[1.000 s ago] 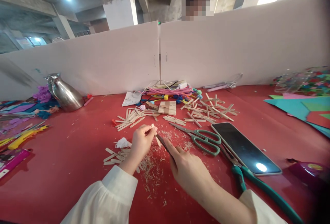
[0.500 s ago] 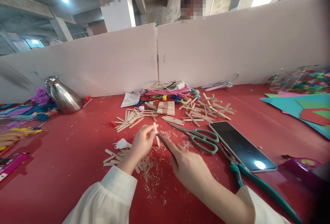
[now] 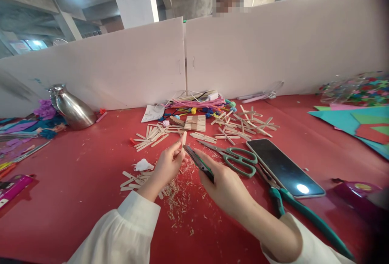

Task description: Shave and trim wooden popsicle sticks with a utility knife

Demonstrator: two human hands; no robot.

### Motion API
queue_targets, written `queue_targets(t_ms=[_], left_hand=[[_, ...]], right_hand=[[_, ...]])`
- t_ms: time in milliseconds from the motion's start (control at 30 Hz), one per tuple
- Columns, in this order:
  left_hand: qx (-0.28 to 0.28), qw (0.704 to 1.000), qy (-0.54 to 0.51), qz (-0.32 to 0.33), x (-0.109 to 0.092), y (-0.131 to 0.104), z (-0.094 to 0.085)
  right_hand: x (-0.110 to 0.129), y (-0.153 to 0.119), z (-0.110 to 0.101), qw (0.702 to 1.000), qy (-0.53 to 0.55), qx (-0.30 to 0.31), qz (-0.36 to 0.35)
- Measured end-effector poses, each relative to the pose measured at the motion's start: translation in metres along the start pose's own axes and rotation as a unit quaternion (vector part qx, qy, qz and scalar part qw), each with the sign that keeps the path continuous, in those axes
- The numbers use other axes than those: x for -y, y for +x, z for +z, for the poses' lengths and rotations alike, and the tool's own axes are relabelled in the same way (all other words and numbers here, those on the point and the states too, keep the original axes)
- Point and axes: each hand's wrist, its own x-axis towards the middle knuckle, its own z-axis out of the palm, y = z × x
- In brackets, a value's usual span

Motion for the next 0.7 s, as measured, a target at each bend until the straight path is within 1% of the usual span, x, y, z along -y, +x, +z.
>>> queue_targets(t_ms=[100,200,267,367,433,567,700], left_hand=[[-0.031,0.999,0.027,0.000,0.0012,-0.0007,0.0030],[-0.046,0.997,0.062,-0.005,0.0005,-0.0008,0.0038],[-0.059,0.996,0.073,-0.011,0.0007,0.0006,0.0020],[-0.084,0.994,0.069,-0.019,0.0013,0.0035,-0.0028],[-0.082,0.995,0.051,-0.023,0.0005,0.0042,-0.0048],[-0.054,0.998,0.022,-0.024,-0.0039,0.0012,-0.0027],[-0.041,0.999,0.012,-0.017,-0.0052,-0.0012,0.0006]], right_hand=[[0.0010,0.0001,-0.0017,1.000,-0.008,0.013,0.003],[0.0006,-0.0001,-0.0026,0.999,0.035,0.031,0.019],[-0.0002,-0.0004,-0.0023,0.998,0.054,0.034,0.027],[-0.0006,-0.0007,-0.0013,0.999,0.038,0.032,0.023],[0.0000,-0.0007,-0.0011,0.999,0.027,0.020,0.012],[0.0014,-0.0002,-0.0017,0.999,0.041,-0.003,-0.013],[0.0011,0.0004,-0.0017,1.000,0.029,0.000,-0.012]])
